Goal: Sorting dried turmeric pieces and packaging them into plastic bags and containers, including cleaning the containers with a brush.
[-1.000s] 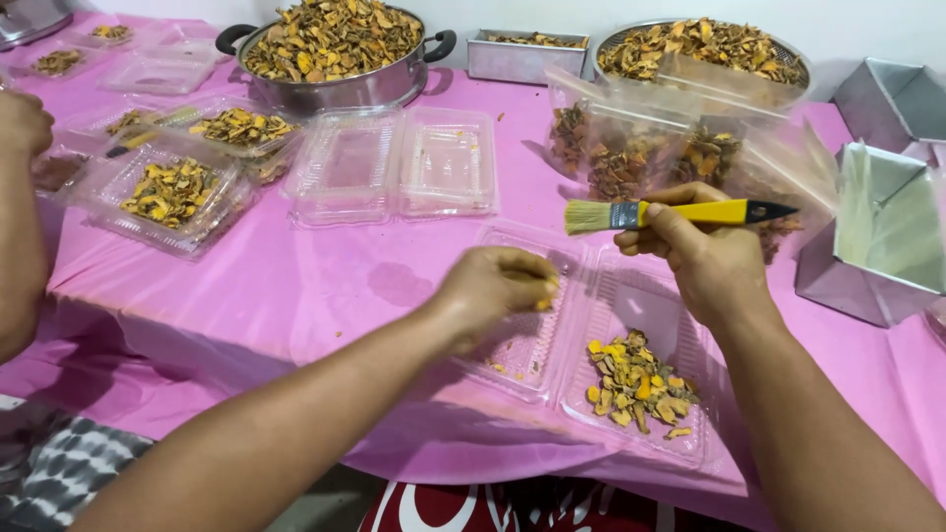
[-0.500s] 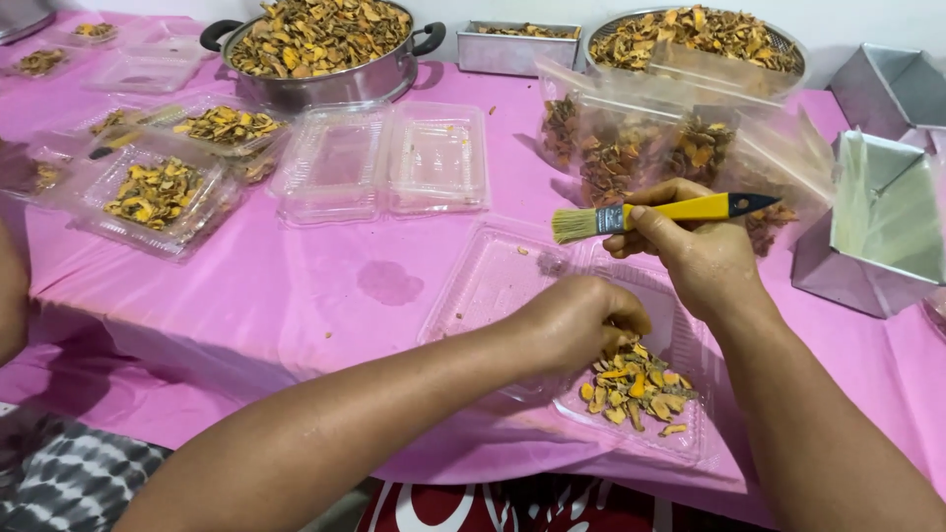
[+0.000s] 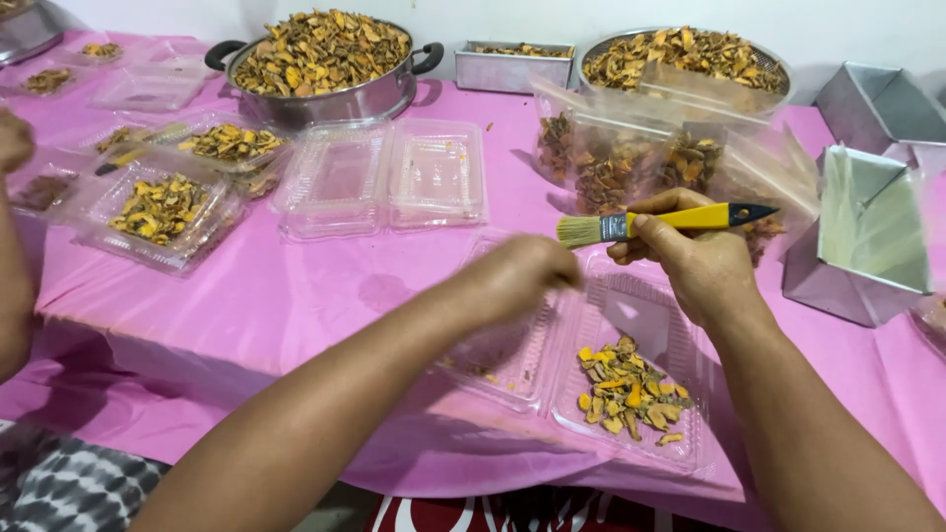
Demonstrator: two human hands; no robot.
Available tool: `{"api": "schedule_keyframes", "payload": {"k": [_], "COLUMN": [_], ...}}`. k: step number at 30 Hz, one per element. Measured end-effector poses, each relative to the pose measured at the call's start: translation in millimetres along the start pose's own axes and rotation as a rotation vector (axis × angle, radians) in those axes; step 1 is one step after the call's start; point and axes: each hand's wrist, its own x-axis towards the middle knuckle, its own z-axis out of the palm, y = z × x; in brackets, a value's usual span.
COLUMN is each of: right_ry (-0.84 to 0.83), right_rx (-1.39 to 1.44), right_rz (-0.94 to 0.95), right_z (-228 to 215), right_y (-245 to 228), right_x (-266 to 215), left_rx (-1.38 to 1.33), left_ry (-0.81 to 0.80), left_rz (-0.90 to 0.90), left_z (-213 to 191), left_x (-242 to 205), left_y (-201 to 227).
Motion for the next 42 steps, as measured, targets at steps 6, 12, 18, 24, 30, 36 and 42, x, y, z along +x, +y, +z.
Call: {"api": "schedule_keyframes", "payload": {"k": [6, 12, 18, 24, 30, 36, 42], "right_ry": [0.016, 0.012, -0.015, -0.029, -0.019, -0.034, -0.048], "right_rx": [-0.012, -0.048, -0.03, -0.057, -0.031, -0.072, -0.094], "right_rz": [0.022, 0.028, 0.033, 0.025, 0.003, 0.021, -0.005], "right_z": [2, 5, 6, 9, 9, 8, 11], "right_y": [5, -7, -8, -12, -5, -10, 7], "right_x": [3, -3, -3, -6, -5, -4, -3], "left_rx": [0.232, 0.327, 0.46, 0.527, 0.54, 0.482, 0.439], "left_ry": [0.037, 0.056, 0.061, 0.062, 0.03, -0.072, -0.277], "left_rz": [-0.462, -0.391, -0.301, -0.285, -0.294, -0.356, -0.429], "left_z": [-1, 9, 14, 16, 12, -3, 6], "left_x": [-10, -5, 6, 12, 11, -28, -52], "left_y": [-62, -79, -92, -109, -108, -20, 0]}}
